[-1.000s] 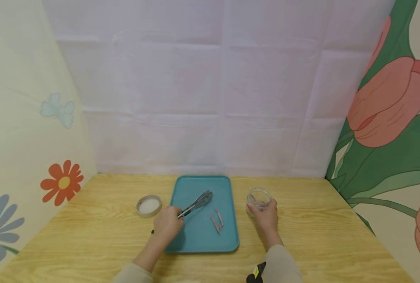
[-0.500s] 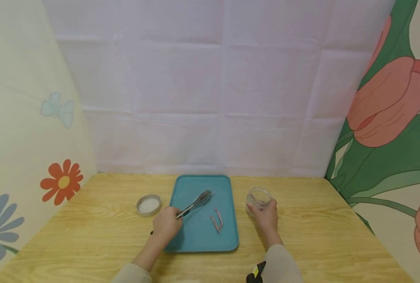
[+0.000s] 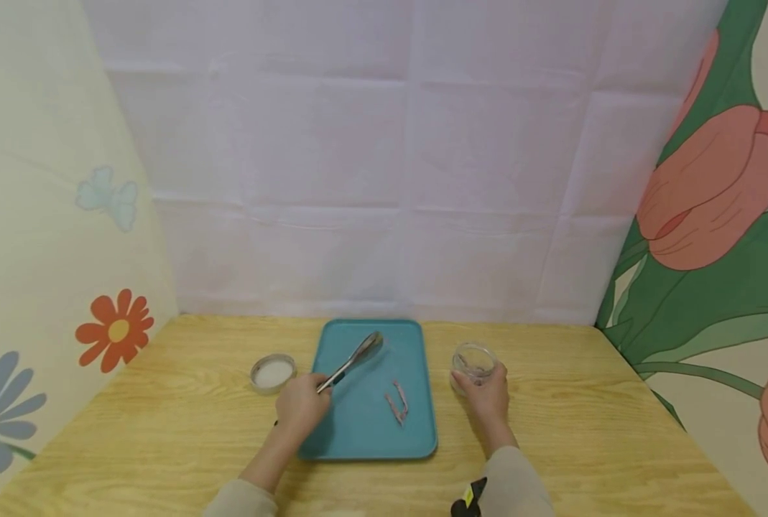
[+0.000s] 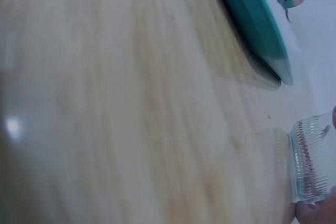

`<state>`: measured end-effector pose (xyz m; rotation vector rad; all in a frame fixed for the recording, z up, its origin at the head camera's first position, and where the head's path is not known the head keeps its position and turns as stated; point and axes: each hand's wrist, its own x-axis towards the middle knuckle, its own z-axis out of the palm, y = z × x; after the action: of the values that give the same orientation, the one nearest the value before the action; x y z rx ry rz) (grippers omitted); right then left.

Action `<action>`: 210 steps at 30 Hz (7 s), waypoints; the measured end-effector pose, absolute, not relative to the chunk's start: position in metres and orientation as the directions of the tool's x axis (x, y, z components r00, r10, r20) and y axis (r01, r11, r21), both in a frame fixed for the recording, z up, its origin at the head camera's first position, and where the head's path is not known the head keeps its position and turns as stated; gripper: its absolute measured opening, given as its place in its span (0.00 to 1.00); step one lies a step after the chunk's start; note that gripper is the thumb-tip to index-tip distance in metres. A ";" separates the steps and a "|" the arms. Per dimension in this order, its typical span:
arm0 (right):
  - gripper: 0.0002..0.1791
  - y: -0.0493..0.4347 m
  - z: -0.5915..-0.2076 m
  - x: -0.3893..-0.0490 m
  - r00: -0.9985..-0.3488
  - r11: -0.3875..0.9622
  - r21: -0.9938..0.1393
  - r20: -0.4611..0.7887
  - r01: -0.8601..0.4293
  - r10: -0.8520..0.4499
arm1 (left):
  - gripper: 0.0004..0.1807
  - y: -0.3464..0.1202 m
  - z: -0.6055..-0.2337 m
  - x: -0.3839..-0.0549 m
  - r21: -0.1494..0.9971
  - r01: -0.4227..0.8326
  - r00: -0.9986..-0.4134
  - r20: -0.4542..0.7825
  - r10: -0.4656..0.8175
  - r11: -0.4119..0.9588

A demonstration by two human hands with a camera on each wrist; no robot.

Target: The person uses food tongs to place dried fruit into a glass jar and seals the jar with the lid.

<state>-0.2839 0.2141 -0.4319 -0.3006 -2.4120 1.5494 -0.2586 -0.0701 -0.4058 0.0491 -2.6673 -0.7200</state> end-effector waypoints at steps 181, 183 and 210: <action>0.49 0.214 -0.436 -0.288 -0.931 0.384 -0.922 0.097 0.048 0.351 | 0.05 -0.118 -0.405 -0.231 0.617 0.362 -0.931 0.201 0.305 0.699; 0.51 0.213 -0.437 -0.287 -0.929 0.386 -0.922 0.110 0.037 0.353 | 0.05 -0.120 -0.404 -0.229 0.629 0.361 -0.930 0.190 0.314 0.688; 0.49 0.214 -0.434 -0.284 -0.937 0.382 -0.924 0.117 0.018 0.328 | 0.07 -0.146 -0.404 -0.213 0.586 0.513 -0.849 0.240 0.470 0.627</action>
<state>-0.2843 0.2139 -0.4336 -0.3050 -2.3633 1.5756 -0.2129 -0.1458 -0.4036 -0.8399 -2.7759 -1.0306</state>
